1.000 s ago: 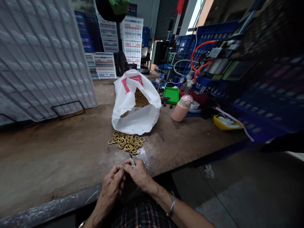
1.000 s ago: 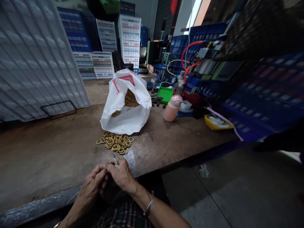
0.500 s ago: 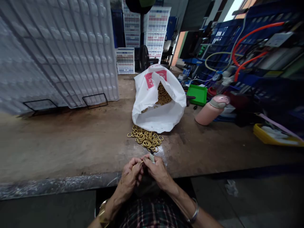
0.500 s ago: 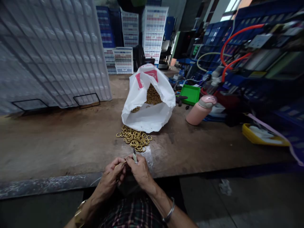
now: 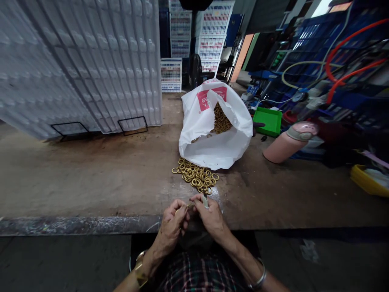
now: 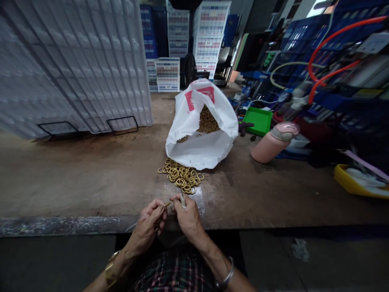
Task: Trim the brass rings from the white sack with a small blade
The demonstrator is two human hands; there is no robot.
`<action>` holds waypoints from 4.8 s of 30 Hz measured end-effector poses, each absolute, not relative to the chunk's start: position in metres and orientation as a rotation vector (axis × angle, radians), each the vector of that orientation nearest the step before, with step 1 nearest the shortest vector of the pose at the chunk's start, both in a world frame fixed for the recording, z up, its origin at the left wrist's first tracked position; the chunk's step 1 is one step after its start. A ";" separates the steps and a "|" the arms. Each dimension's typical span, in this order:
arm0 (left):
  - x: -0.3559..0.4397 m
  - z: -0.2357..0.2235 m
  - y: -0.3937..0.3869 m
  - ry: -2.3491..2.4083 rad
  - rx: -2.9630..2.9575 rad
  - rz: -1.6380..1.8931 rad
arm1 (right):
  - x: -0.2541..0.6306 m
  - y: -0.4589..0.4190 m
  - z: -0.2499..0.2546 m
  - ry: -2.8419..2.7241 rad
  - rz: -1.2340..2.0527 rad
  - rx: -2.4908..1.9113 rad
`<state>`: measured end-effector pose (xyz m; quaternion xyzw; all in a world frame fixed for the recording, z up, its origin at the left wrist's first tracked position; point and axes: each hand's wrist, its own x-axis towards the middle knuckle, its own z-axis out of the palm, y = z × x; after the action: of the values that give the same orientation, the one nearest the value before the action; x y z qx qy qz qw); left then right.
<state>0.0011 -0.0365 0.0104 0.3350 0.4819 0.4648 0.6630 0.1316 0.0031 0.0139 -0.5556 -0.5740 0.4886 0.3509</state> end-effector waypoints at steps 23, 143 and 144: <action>-0.001 0.023 -0.040 1.249 0.931 1.071 | 0.131 -0.013 0.004 -2.226 0.536 -1.368; -0.013 0.015 -0.017 1.292 0.785 1.125 | 0.115 0.016 0.009 -2.331 0.652 -1.425; -0.013 0.015 -0.017 1.302 0.811 1.131 | 0.114 0.016 0.010 -2.350 0.641 -1.429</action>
<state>-0.0126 -0.0175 0.0154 0.3468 0.5569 0.4835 0.5795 0.1140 0.0161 0.0101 -0.4997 -0.8217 0.2240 0.1578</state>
